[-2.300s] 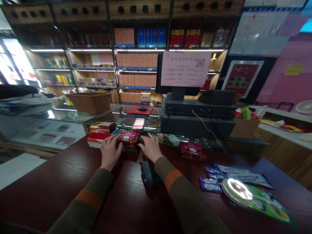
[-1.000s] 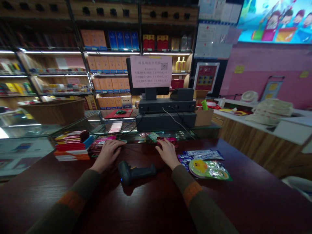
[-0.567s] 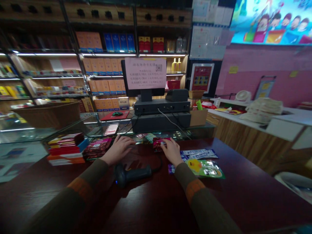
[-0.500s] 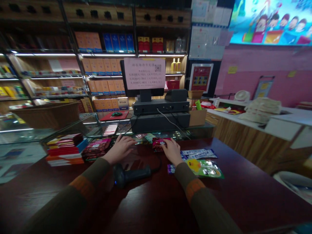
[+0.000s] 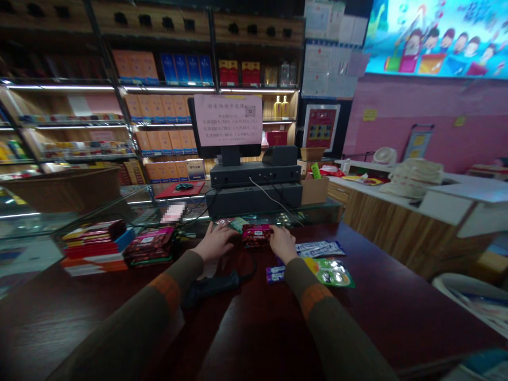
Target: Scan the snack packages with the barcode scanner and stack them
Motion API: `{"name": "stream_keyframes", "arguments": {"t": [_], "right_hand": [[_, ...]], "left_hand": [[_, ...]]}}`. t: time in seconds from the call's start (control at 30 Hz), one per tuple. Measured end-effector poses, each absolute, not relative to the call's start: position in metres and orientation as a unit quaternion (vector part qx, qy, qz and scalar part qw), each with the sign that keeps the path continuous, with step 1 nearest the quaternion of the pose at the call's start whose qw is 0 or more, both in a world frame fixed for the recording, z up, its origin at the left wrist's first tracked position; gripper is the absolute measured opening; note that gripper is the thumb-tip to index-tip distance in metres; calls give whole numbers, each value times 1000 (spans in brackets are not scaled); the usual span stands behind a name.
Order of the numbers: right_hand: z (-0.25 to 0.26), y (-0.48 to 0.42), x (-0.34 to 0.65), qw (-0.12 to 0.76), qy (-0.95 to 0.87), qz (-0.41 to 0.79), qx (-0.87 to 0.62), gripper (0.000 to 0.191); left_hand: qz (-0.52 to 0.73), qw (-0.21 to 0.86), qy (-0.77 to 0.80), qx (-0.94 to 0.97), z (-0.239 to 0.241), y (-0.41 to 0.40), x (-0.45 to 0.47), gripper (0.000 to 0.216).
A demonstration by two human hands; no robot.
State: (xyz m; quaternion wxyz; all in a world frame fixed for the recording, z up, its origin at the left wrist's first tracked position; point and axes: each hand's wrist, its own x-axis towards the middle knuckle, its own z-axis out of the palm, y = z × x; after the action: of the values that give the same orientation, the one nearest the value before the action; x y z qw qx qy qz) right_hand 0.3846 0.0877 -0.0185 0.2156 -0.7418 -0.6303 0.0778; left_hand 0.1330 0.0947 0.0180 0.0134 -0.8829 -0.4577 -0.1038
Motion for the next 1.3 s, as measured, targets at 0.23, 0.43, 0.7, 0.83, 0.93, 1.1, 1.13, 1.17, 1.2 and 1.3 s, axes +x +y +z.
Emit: {"name": "stream_keyframes", "arguments": {"t": [0.23,0.43,0.7,0.83,0.93,1.1,1.13,1.17,1.2,1.3], "right_hand": [[-13,92,391,191,-615,115,-756,51],[-16,96,393,182,-612,130,-759,49],[-21,101,396,184,-608,145,-759,49],[-21,103,397,187,-609,148,-756,49],[-21,103,397,189,-610,151,-755,50],[-22,103,396,198,-610,156,-751,48],[-22,104,396,200,-609,157,-751,47],[-22,104,396,203,-608,158,-751,47],[-22,104,397,206,-608,158,-750,46],[-23,105,398,219,-606,158,-748,45]], "left_hand": [[-75,-62,-508,-856,4,107,154,49],[-71,-87,-531,-840,-8,115,167,55],[-87,-153,-544,-820,-18,128,169,58],[-114,-184,-538,-815,-23,136,171,59],[-134,-201,-533,-811,-26,140,173,58],[-158,-226,-525,-805,-28,141,171,55],[-163,-231,-522,-804,-28,141,171,54],[-168,-236,-520,-803,-28,142,170,54],[-174,-241,-518,-802,-29,142,170,53],[-194,-256,-511,-797,-30,142,169,50]]}}
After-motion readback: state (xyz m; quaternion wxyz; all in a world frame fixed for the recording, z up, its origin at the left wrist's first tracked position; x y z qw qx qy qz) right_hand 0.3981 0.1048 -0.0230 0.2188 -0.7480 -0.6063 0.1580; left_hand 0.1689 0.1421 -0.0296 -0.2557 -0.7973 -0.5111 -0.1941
